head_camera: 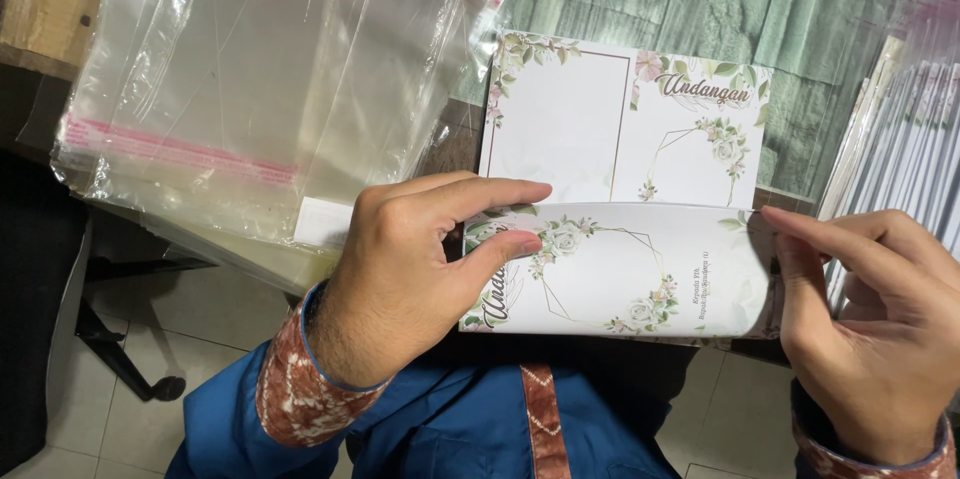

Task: Folding printed wedding invitations along pre-scored lines at a workspace

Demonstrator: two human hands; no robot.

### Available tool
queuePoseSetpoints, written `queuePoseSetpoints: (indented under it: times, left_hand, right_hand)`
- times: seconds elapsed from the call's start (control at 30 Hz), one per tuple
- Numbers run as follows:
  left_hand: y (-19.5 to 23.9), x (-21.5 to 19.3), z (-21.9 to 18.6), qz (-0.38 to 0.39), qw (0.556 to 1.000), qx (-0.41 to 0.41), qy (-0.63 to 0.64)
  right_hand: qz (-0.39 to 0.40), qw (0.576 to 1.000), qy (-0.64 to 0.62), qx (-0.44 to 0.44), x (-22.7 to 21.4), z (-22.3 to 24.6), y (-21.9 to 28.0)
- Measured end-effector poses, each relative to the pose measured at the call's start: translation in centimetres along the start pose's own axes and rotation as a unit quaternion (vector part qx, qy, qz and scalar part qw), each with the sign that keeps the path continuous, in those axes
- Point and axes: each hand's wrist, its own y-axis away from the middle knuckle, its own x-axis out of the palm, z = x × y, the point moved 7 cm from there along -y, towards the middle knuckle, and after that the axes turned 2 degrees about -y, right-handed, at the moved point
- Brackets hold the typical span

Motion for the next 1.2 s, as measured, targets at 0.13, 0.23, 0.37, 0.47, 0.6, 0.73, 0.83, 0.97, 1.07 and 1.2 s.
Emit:
queuePoseSetpoints:
  times: [0.13,0.23,0.37,0.47,0.6,0.73,0.83,0.97,1.07,1.2]
  left_hand:
    - [0.0,0.0,-0.1,0.002,1.000,-0.002,0.003]
    - [-0.1,-0.2,-0.4,0.000,1.000,0.009,0.003]
    - [-0.1,-0.4,-0.7,0.005,1.000,-0.001,0.004]
    - [-0.2,-0.6,-1.1,0.002,1.000,-0.004,0.006]
    - [-0.2,-0.8,-1.3,0.003,1.000,-0.003,0.003]
    - [0.0,-1.1,-1.1,0.005,1.000,-0.010,0.010]
    - [0.0,-1.2,-1.3,0.005,1.000,-0.011,0.010]
    - [0.2,-1.0,-1.3,0.000,1.000,-0.012,0.008]
    - [0.2,-1.0,-1.4,0.003,1.000,-0.010,0.007]
    - [0.3,-1.0,-1.4,0.001,1.000,-0.019,0.004]
  right_hand:
    - [-0.005,1.000,-0.009,-0.010,0.0,0.2,0.0]
    - [-0.011,0.999,-0.039,-0.008,0.0,0.5,0.0]
    - [-0.027,0.998,-0.064,-0.012,0.0,0.6,-0.2]
    - [-0.045,0.995,-0.082,0.040,-0.4,-0.2,-0.1]
    - [0.021,0.993,-0.090,0.068,-0.6,0.2,-0.7]
    - [0.071,0.988,-0.111,0.086,-0.9,0.8,-1.1]
    - [0.089,0.979,-0.156,0.100,-1.0,0.2,-1.2]
    - [0.085,0.978,-0.155,0.111,-0.9,0.7,-1.4]
    - [0.063,0.981,-0.136,0.127,-1.0,0.8,-1.4]
    - [0.052,0.981,-0.143,0.117,-1.2,0.8,-1.5]
